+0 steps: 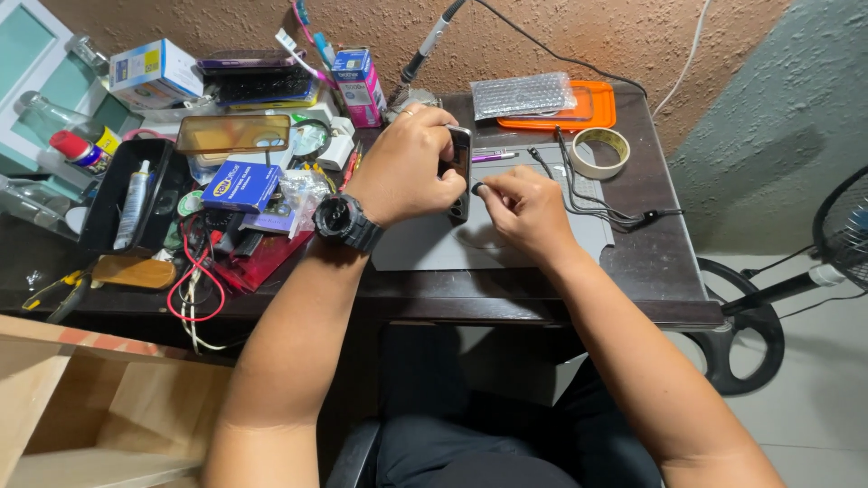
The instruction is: Using a prying tool to carefully remove the back cover of a smartphone on a repair bench.
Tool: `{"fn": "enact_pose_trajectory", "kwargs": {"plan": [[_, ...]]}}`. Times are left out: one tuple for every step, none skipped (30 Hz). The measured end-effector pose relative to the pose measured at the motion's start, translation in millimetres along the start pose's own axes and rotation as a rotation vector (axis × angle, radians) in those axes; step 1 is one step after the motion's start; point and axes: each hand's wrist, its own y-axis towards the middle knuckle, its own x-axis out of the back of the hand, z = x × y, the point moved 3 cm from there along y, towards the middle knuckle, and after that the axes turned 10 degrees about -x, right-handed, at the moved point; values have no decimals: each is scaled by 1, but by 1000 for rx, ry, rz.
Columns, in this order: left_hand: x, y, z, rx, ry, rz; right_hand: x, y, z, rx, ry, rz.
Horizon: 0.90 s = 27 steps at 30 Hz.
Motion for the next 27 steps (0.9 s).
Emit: {"fn": "enact_pose_trajectory", "kwargs": {"plan": [[-1,1,0,-1,0,1,3,1,7,-1,1,-1],[-1,1,0,1,1,9,5,2,15,-14,24,2],[-1,0,0,5,4,17,6,2,23,-26,50,8],[-1,-1,0,7,6,19,4,1,22,-26,53,8],[-2,-1,0,9,4,22,3,1,20,-48,72,11],[-3,-1,1,12,3,24,2,0,19,-71,90,13],[-2,0,0,11,5,23,0,1,14,-68,90,12],[-2,0,0,12,2,24,-3,1,10,-55,62,16],[-2,0,-1,14,0,26,-6,1,5,-43,34,20],[-3,0,0,13,1,26,-8,1,3,-42,35,19],[-4,0,1,17,0,28,-9,0,0,-41,13,18],[-4,0,2,20,-2,30,-11,0,-2,-41,-9,18],[-5,0,1,19,-2,31,-13,-1,-4,-42,-9,17],[-5,0,1,24,-4,30,-16,-1,-5,-51,-29,18],[-5,0,1,29,-7,29,-18,-1,-7,-61,-50,18],[-4,1,1,28,-7,30,-18,-2,-6,-62,-50,18],[-3,1,0,27,-10,30,-18,-2,-5,-70,-59,29],[-2,2,0,26,-13,31,-19,-3,-4,-78,-68,40],[-1,1,0,26,-14,30,-19,-3,-4,-78,-68,41],[-1,1,0,19,-12,28,-19,-4,-3,-77,-75,46],[-1,1,0,11,-11,26,-19,-4,-3,-78,-82,51],[0,0,-2,12,-12,25,-20,-5,-3,-78,-83,51],[1,0,-3,12,-15,28,-20,-5,-2,-68,-94,48],[2,0,-4,11,-18,31,-19,-5,-1,-57,-104,45],[3,0,-3,11,-18,31,-20,-4,0,-57,-104,45],[3,0,-2,10,-20,32,-20,-4,2,-43,-130,49],[3,1,-2,7,-22,33,-20,-4,4,-29,-156,52]]}}
